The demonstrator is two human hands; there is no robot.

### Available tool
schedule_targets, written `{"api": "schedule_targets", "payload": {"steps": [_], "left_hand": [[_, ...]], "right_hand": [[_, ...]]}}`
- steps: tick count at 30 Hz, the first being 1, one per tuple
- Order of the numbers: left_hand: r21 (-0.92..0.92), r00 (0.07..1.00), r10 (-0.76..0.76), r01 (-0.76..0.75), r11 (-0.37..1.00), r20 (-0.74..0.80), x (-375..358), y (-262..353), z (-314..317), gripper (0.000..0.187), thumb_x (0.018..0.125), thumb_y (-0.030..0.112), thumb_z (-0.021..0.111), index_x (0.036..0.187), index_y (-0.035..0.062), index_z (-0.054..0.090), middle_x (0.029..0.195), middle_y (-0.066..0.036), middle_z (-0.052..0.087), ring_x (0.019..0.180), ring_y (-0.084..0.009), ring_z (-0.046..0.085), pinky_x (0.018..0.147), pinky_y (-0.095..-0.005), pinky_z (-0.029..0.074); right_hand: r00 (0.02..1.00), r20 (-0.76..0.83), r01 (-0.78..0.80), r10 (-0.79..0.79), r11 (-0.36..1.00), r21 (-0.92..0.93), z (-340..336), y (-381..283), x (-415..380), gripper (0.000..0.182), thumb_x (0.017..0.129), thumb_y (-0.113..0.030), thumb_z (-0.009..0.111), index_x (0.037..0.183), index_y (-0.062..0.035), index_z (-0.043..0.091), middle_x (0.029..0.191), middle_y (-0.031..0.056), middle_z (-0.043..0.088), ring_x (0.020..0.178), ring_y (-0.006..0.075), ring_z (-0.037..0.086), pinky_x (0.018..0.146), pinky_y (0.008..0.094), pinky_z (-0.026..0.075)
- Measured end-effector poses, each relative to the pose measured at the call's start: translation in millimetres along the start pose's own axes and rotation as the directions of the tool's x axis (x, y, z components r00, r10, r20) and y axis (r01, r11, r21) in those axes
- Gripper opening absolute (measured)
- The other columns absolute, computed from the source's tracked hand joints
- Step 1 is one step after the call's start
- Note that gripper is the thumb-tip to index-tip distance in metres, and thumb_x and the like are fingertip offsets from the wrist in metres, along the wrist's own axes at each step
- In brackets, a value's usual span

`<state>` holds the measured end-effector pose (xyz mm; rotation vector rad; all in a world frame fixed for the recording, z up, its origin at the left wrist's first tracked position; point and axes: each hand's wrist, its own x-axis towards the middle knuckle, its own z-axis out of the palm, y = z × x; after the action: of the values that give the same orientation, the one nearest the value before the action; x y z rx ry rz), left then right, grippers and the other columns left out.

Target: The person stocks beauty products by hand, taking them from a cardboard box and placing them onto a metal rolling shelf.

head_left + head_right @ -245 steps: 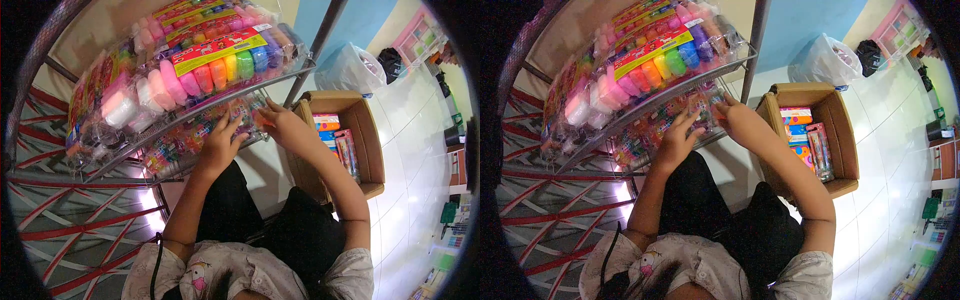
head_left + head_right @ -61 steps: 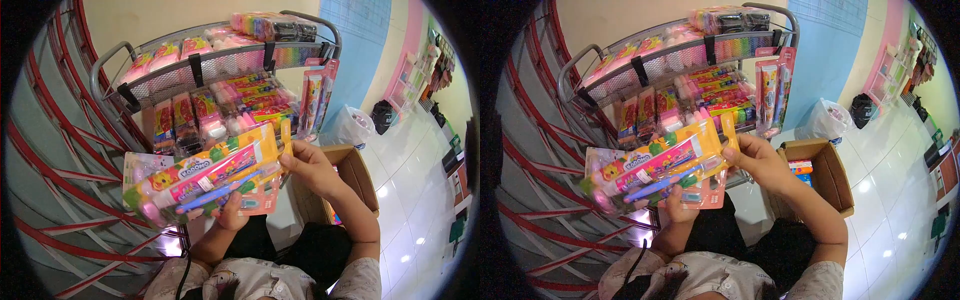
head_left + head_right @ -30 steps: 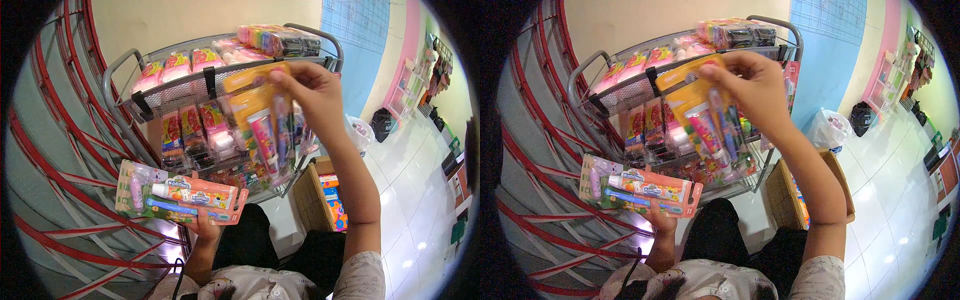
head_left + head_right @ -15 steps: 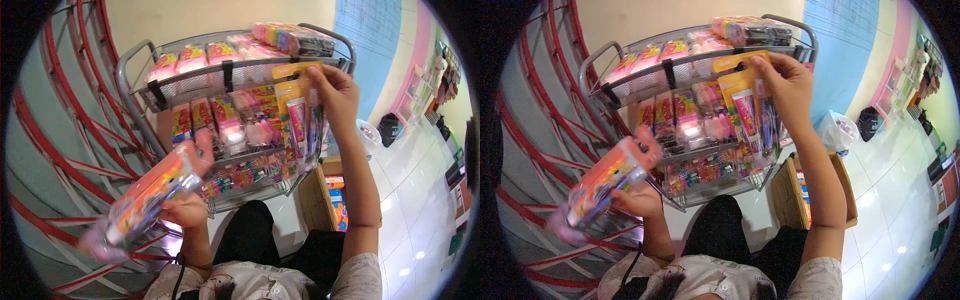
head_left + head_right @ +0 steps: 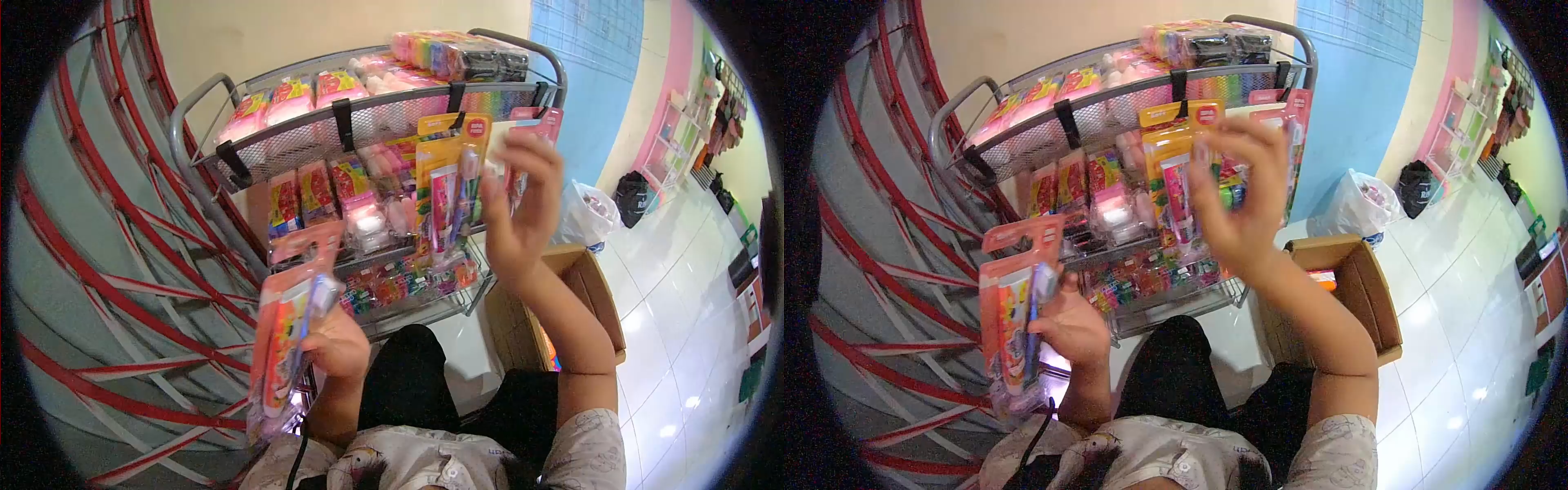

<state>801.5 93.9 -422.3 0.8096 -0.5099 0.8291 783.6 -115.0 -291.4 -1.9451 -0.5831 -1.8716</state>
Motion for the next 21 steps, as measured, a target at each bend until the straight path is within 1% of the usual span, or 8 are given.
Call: {"api": "schedule_targets", "payload": {"steps": [3,4,6,7,9,12,16,21], "left_hand": [[0.078,1.000,-0.008,0.008,0.997,-0.004,-6,7,16,0.077,0.088,0.063,0.050,0.136,0.0040,0.043,0.129,-0.012,0.054,0.114,-0.0247,0.054,0.094,-0.0387,0.043],[0.074,1.000,-0.020,0.018,0.997,0.024,-6,11,23,0.077,0.088,0.063,0.051,0.137,0.0047,0.042,0.131,-0.012,0.053,0.115,-0.0251,0.053,0.097,-0.0399,0.041],[-0.022,0.985,-0.060,0.065,0.998,0.160,13,36,55,0.077,0.088,0.062,0.053,0.139,0.0061,0.040,0.136,-0.012,0.048,0.123,-0.0261,0.047,0.104,-0.0426,0.035],[-0.081,0.994,-0.039,0.047,0.996,0.099,12,31,50,0.076,0.089,0.059,0.053,0.140,0.0043,0.037,0.138,-0.014,0.045,0.125,-0.0267,0.045,0.106,-0.0425,0.033],[-0.189,1.000,0.004,-0.009,0.982,-0.026,9,21,40,0.075,0.091,0.053,0.053,0.142,0.0009,0.033,0.143,-0.016,0.040,0.128,-0.0281,0.042,0.110,-0.0423,0.028],[-0.402,0.949,-0.312,0.267,0.876,-0.048,7,29,32,0.074,0.090,0.056,0.055,0.143,0.0092,0.034,0.139,-0.012,0.044,0.127,-0.0254,0.043,0.103,-0.0420,0.037],[-0.452,0.880,-0.434,0.473,0.756,0.194,2,34,30,0.070,0.091,0.045,0.054,0.146,0.0110,0.028,0.135,-0.011,0.047,0.112,-0.0227,0.051,0.099,-0.0419,0.040],[-0.459,0.720,-0.659,0.671,0.583,0.216,-36,36,23,0.064,0.093,0.037,0.050,0.146,0.0077,0.029,0.132,-0.013,0.048,0.103,-0.0212,0.055,0.092,-0.0367,0.042]], "right_hand": [[0.822,0.507,-0.529,0.261,0.679,0.509,16,-53,-6,0.041,0.084,-0.017,0.073,0.117,-0.0017,0.055,0.107,0.0097,0.061,0.097,0.0158,0.059,0.086,0.0297,0.047],[0.691,0.674,-0.701,0.261,0.471,0.536,25,-65,-7,0.038,0.085,-0.017,0.072,0.116,-0.0012,0.055,0.105,0.0086,0.063,0.096,0.0138,0.059,0.085,0.0287,0.048],[0.573,0.800,-0.816,0.181,0.031,0.577,42,-76,-8,0.033,0.088,-0.015,0.070,0.114,-0.0007,0.056,0.103,0.0067,0.063,0.096,0.0117,0.060,0.085,0.0277,0.048],[0.519,0.847,-0.826,0.111,-0.190,0.531,48,-79,-7,0.031,0.089,-0.014,0.068,0.114,-0.0004,0.056,0.102,0.0058,0.064,0.096,0.0106,0.060,0.085,0.0272,0.049],[0.492,0.863,-0.845,0.113,-0.176,0.505,58,-79,2,0.022,0.092,-0.013,0.064,0.109,0.0004,0.057,0.096,0.0030,0.065,0.090,0.0092,0.061,0.081,0.0258,0.051],[0.506,0.847,-0.850,0.163,-0.073,0.522,76,-84,11,0.019,0.092,-0.015,0.064,0.103,0.0006,0.059,0.091,0.0030,0.065,0.079,0.0082,0.061,0.071,0.0247,0.052],[0.603,0.735,-0.779,0.310,0.026,0.627,97,-92,32,0.018,0.092,-0.014,0.064,0.100,0.0016,0.060,0.084,0.0036,0.065,0.071,0.0077,0.060,0.061,0.0240,0.050],[0.690,0.579,-0.721,0.434,0.340,0.604,121,-86,35,0.016,0.088,-0.012,0.067,0.092,0.0039,0.064,0.074,0.0074,0.067,0.066,0.0107,0.062,0.061,0.0261,0.050]]}}
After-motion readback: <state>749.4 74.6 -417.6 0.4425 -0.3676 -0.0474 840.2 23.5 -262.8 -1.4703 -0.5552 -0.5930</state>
